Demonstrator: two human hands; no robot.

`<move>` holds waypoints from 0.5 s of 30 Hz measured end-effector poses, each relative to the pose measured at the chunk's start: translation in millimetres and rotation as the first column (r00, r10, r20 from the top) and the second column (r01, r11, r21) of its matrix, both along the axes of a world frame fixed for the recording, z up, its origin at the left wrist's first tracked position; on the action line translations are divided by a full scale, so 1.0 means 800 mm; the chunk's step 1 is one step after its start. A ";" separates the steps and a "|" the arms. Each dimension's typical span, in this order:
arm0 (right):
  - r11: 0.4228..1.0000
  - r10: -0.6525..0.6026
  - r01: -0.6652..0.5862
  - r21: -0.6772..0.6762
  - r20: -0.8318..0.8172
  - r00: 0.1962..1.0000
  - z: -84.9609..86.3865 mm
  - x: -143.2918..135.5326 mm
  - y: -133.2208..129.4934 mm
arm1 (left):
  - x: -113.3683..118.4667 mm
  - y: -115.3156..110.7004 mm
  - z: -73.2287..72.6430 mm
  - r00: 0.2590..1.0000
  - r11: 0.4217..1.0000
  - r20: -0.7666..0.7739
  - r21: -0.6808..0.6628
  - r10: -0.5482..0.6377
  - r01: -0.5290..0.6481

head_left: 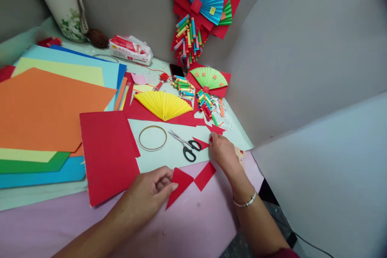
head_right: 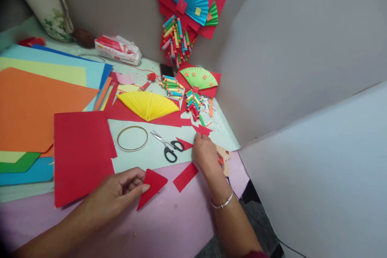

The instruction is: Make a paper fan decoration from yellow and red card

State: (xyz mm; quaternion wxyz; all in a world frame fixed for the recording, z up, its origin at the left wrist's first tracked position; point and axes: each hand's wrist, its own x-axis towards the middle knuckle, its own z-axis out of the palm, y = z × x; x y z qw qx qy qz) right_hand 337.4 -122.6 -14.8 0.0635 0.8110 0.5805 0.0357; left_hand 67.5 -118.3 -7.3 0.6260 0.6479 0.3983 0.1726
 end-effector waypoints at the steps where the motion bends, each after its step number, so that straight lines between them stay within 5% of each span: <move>1: 1.000 0.004 -0.004 -0.009 0.009 1.000 0.001 0.001 0.002 | 0.000 0.000 0.000 1.000 1.000 0.000 0.003 -0.004 0.004; 9: 1.000 0.015 -0.015 0.011 0.053 0.998 0.031 0.007 0.010 | -0.002 -0.001 0.001 1.000 1.000 -0.006 0.005 -0.024 0.024; 15: 0.997 0.046 -0.041 -0.069 0.070 0.996 0.039 0.015 0.052 | -0.001 -0.003 0.001 0.999 0.999 -0.031 0.021 -0.031 0.032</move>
